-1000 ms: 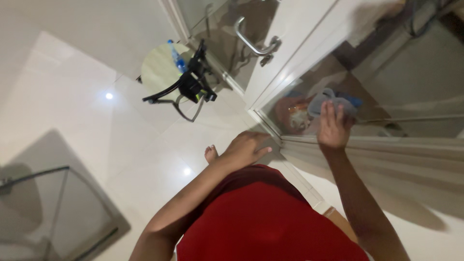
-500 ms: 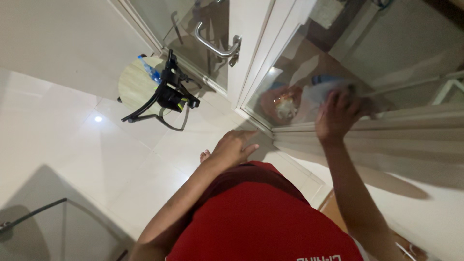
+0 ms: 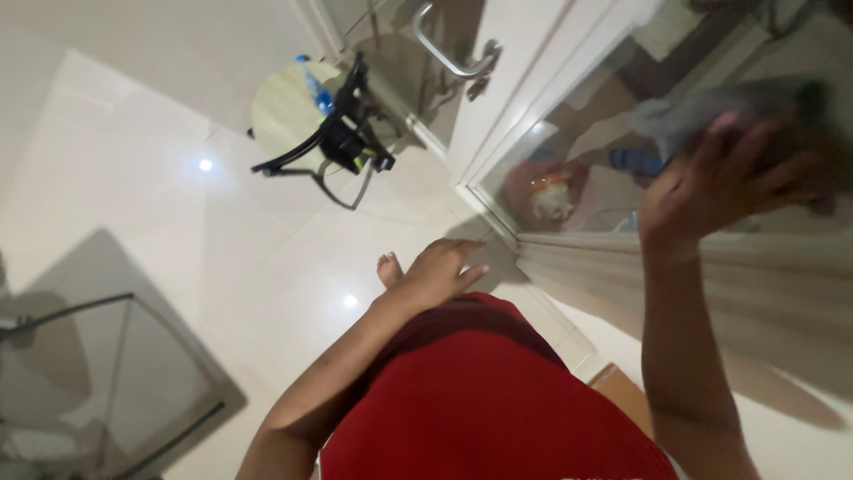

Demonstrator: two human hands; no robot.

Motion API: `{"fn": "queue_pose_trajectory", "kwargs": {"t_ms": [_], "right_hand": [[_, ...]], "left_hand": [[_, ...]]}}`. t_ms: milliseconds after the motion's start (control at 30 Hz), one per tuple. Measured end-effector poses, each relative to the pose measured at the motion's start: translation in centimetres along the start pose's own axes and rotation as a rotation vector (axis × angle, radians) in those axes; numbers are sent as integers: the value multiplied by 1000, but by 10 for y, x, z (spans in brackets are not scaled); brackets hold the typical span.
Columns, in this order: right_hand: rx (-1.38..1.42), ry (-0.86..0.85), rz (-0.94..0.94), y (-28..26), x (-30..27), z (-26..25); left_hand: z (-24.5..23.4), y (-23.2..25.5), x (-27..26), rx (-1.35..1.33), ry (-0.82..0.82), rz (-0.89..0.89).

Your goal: The person wipes the glass panes and frame of a white door using a cloth and a spray bottle, moving the cloth across different sections of the glass.

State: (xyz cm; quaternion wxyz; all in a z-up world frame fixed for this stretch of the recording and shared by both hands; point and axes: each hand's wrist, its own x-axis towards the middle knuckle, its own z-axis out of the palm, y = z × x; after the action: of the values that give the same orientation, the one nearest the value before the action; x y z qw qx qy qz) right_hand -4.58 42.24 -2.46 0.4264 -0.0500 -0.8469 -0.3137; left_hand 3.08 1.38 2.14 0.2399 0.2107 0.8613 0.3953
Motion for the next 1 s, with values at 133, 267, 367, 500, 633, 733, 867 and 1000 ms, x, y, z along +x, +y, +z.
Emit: {"fn": "queue_pose_trajectory", "kwargs": {"t_ms": [133, 267, 367, 500, 633, 733, 867, 1000], "right_hand": [[367, -217, 38, -51, -10, -62], [1046, -511, 61, -81, -7, -108], [1427, -1031, 652, -118, -21, -112], [2139, -1400, 1171, -142, -24, -118], [2482, -1653, 1119, -169, -3, -157], [2518, -1752, 1043, -202, 15, -188], [2481, -1844, 966, -252, 28, -223], [2421, -1716, 826, -309, 28, -244]], "left_hand": [[3, -8, -14, -45, 30, -66], [2, -17, -29, -45, 118, -70], [0, -23, -39, -29, 125, -118], [-8, -32, -46, -90, 240, -178], [-20, -44, -48, -409, 451, -171], [-37, -62, -59, -824, 285, -514], [-54, -98, -80, -867, 437, -353], [-87, -133, -112, -995, 527, -369]]}}
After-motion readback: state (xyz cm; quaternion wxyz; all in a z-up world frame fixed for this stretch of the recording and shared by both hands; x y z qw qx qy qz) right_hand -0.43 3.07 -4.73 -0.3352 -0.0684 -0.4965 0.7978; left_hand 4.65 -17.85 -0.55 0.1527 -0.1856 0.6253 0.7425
